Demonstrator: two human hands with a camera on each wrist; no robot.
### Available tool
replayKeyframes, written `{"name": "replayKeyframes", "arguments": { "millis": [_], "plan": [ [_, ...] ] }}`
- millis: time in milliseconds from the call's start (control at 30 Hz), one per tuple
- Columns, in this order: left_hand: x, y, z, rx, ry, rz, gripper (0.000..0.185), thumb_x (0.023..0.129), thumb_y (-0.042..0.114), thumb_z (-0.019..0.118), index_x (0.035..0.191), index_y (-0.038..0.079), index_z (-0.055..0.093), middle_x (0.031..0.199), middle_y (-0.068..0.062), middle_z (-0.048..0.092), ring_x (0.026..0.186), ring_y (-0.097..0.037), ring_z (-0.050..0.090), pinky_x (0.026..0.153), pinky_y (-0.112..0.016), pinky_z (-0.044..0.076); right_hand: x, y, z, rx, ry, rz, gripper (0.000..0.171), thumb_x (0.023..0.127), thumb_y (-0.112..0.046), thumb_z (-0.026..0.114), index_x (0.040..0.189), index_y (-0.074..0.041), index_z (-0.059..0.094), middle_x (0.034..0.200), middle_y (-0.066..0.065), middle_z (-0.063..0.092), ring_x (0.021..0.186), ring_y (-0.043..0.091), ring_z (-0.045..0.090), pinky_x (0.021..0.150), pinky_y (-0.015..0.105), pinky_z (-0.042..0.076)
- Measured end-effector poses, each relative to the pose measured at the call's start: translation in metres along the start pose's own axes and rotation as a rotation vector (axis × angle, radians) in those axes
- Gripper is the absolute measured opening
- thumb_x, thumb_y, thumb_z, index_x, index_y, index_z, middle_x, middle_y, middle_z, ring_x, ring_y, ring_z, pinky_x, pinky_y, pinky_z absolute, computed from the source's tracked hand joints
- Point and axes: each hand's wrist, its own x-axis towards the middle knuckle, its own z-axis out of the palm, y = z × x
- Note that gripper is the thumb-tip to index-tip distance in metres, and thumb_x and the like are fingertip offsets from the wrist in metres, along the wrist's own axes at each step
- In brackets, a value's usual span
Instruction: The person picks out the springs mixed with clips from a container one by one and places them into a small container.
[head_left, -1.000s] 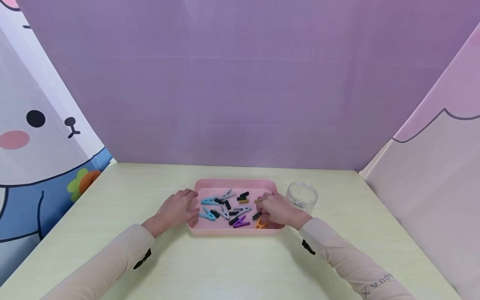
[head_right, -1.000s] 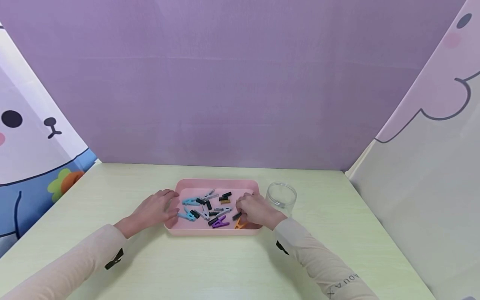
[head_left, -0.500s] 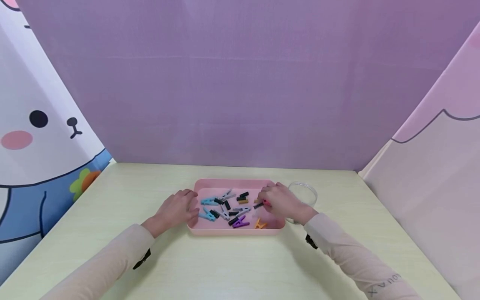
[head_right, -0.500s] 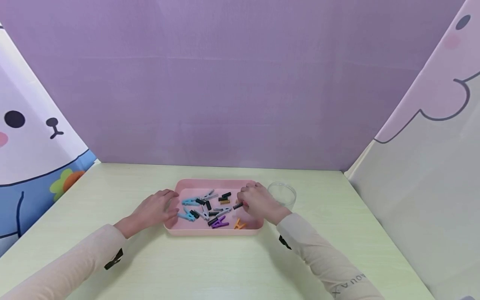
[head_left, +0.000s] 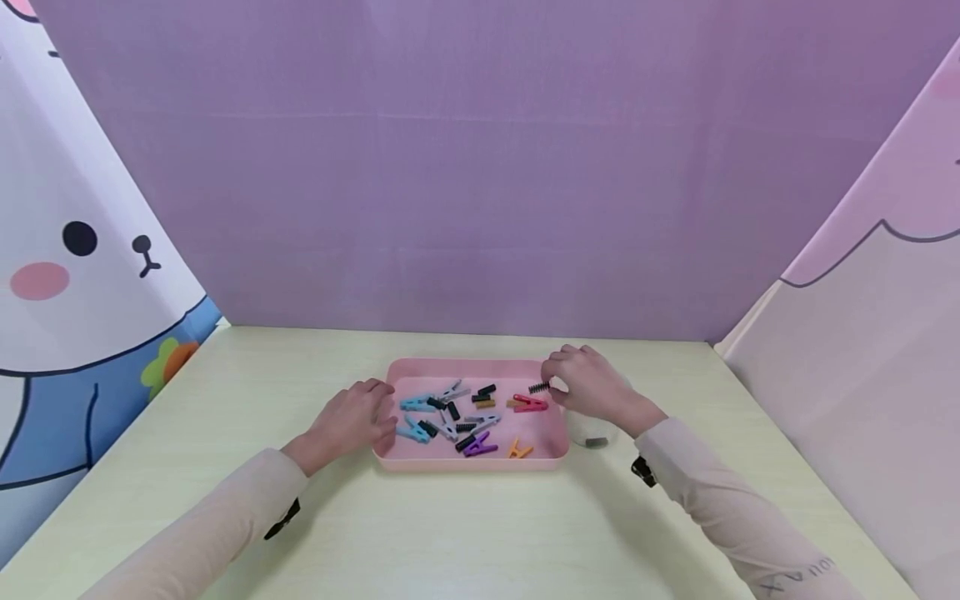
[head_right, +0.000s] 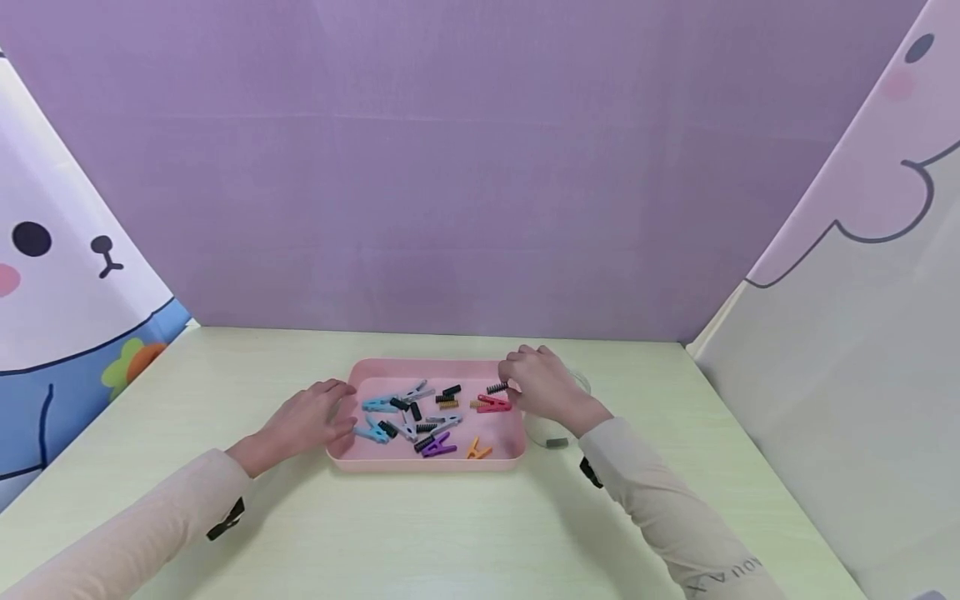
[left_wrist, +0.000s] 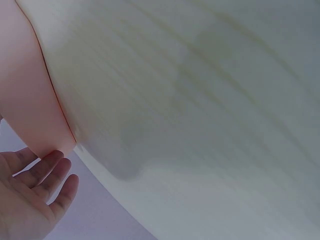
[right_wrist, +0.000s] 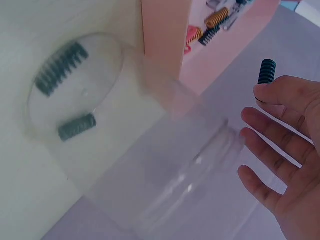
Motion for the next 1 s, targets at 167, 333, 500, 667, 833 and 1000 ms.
{"name": "replayKeyframes", "arguments": {
  "millis": [167, 333, 500, 667, 833, 1000],
  "plan": [
    [0.0, 0.001, -0.001, -0.003, -0.013, -0.01, 0.05, 0.08, 0.034, 0.064, 0.117, 0.0, 0.056, 0.118, -0.016, 0.057, 0.107, -0.033, 0.055, 0.083, -0.043, 0.05, -0.006, 0.009, -0.008, 0.004, 0.023, 0.045, 0.013, 0.073, -0.012, 0.071, 0.086, -0.014, 0.067, 0.086, -0.003, 0.067, 0.079, 0.016, 0.057, 0.072, 0.039, 0.047],
    [0.0, 0.001, -0.001, -0.002, -0.021, -0.019, 0.051, 0.08, 0.034, 0.064, 0.118, 0.001, 0.056, 0.119, -0.016, 0.057, 0.108, -0.033, 0.055, 0.084, -0.044, 0.05, -0.015, 0.022, -0.011, 0.011, 0.058, 0.069, 0.013, 0.072, -0.011, 0.071, 0.084, -0.013, 0.067, 0.084, -0.002, 0.067, 0.08, 0.018, 0.058, 0.077, 0.041, 0.048],
    [0.0, 0.001, -0.001, 0.005, -0.014, -0.02, 0.051, 0.08, 0.035, 0.064, 0.117, 0.001, 0.056, 0.118, -0.016, 0.057, 0.106, -0.032, 0.055, 0.083, -0.043, 0.05, -0.025, 0.038, -0.011, 0.012, 0.1, 0.09, 0.012, 0.071, -0.01, 0.071, 0.082, -0.012, 0.067, 0.083, 0.0, 0.067, 0.077, 0.019, 0.057, 0.072, 0.041, 0.049],
    [0.001, 0.001, 0.0, 0.023, -0.003, -0.016, 0.052, 0.079, 0.037, 0.064, 0.117, 0.002, 0.056, 0.117, -0.015, 0.058, 0.105, -0.032, 0.056, 0.08, -0.042, 0.052, -0.035, 0.047, -0.01, 0.03, 0.108, 0.111, 0.01, 0.071, -0.008, 0.069, 0.081, -0.011, 0.066, 0.082, 0.0, 0.067, 0.076, 0.019, 0.055, 0.071, 0.04, 0.047],
    [0.001, 0.001, 0.0, 0.043, 0.006, -0.01, 0.052, 0.079, 0.038, 0.064, 0.116, 0.002, 0.057, 0.116, -0.015, 0.059, 0.103, -0.032, 0.057, 0.077, -0.042, 0.052, -0.041, 0.052, -0.01, 0.045, 0.112, 0.142, 0.011, 0.07, -0.007, 0.07, 0.081, -0.01, 0.066, 0.082, 0.001, 0.067, 0.076, 0.021, 0.057, 0.068, 0.04, 0.047],
    [0.001, 0.001, -0.001, 0.051, 0.005, -0.014, 0.053, 0.078, 0.04, 0.065, 0.116, 0.003, 0.057, 0.116, -0.014, 0.059, 0.102, -0.032, 0.058, 0.076, -0.041, 0.053, -0.045, 0.052, -0.008, 0.051, 0.072, 0.171, 0.013, 0.07, -0.008, 0.07, 0.083, -0.009, 0.067, 0.082, 0.002, 0.067, 0.077, 0.021, 0.058, 0.064, 0.039, 0.047]
  ]
}}
